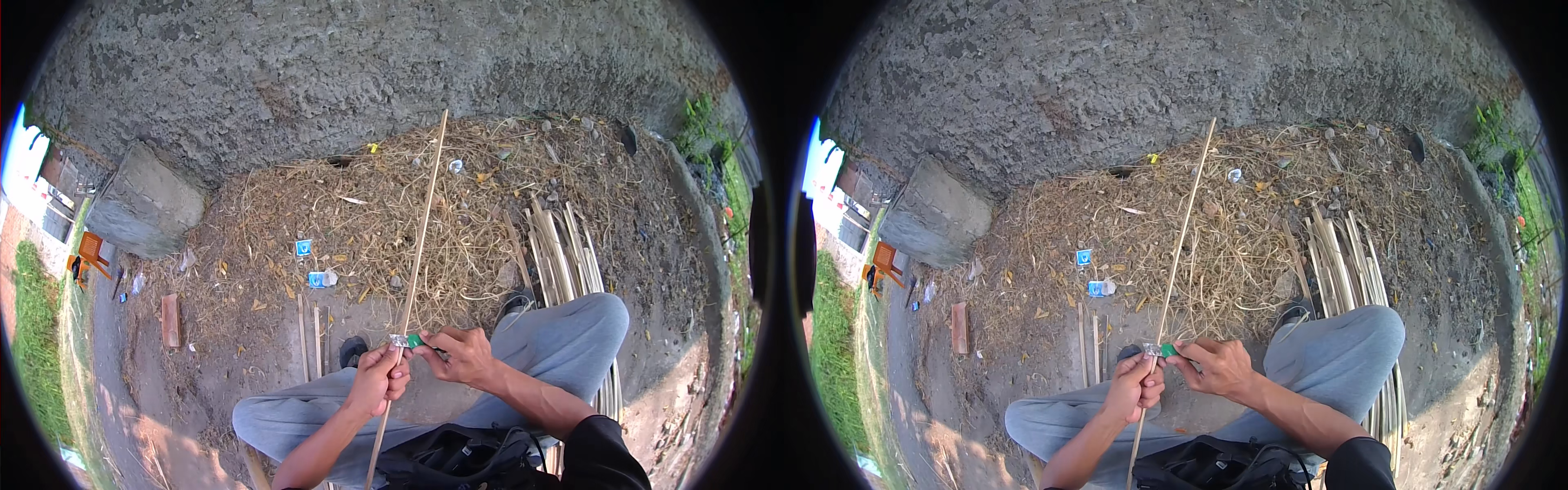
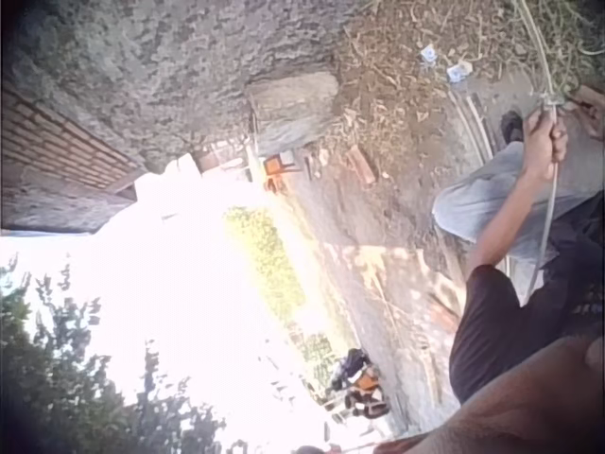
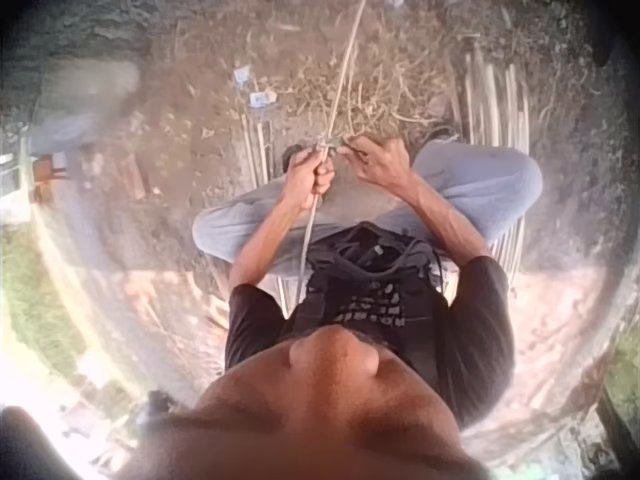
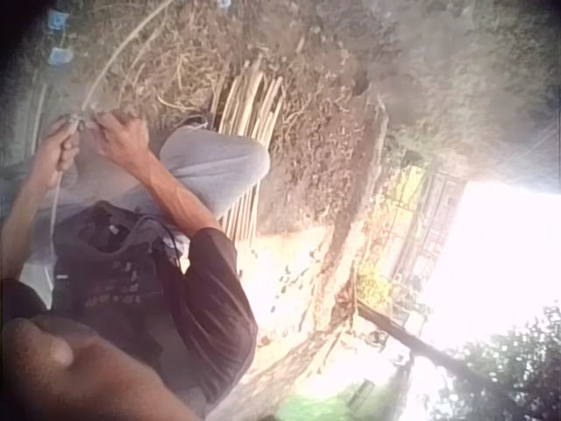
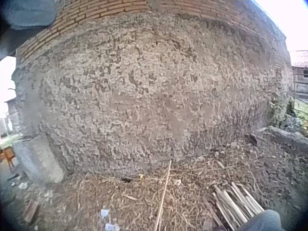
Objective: The person picks up a thin bamboo strip and uses a small green-handled knife to shave along its length while holding it between their fingers.
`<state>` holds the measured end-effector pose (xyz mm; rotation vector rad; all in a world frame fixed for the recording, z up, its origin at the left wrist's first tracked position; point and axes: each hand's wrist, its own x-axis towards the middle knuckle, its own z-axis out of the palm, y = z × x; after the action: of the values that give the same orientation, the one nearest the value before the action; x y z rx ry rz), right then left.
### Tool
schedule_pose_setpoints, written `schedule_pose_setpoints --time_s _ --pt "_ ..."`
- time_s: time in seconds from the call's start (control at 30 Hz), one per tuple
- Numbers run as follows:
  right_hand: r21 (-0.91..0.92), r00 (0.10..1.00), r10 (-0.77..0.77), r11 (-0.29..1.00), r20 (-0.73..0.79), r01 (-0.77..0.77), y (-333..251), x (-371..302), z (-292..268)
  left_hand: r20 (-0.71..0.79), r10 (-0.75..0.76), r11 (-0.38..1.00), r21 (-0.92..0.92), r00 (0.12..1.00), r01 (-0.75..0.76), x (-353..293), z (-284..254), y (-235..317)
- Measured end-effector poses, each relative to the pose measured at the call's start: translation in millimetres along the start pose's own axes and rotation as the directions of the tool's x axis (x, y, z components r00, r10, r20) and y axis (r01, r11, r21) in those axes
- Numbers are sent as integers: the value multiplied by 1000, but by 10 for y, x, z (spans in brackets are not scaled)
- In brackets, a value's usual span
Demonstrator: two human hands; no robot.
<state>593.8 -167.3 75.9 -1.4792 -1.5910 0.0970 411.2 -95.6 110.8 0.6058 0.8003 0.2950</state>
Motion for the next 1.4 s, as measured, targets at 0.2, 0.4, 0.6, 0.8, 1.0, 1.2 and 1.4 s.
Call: schedule_pose_setpoints --time_s 0.2,0.4,0.6,0.8,1.0,1.2,1.4 --pt "-20 999 34 999 22 -34 1 -6 6 -51 30 998 50 998 -28 -13 78 -1" --pt "16 998 62 998 -16 -62 61 -20 84 -85 45 997 59 995 -40 2 93 44" --pt "-35 998 54 998 -39 -55 108 19 77 -40 -23 998 63 999 26 56 61 120" --pt "-58 995 27 998 -95 -33 98 81 33 53 -84 996 4 995 84 77 17 161" --pt "-56 975 200 977 -99 -206 186 118 55 -146 120 951 301 982 -71 49 186 29" --pt "24 926 298 953 -232 -301 399 226 6 55 -190 982 27 980 189 18 59 173" --pt "130 691 630 765 -354 -631 1019 581 -574 54 -256 958 147 965 246 -311 66 -73"
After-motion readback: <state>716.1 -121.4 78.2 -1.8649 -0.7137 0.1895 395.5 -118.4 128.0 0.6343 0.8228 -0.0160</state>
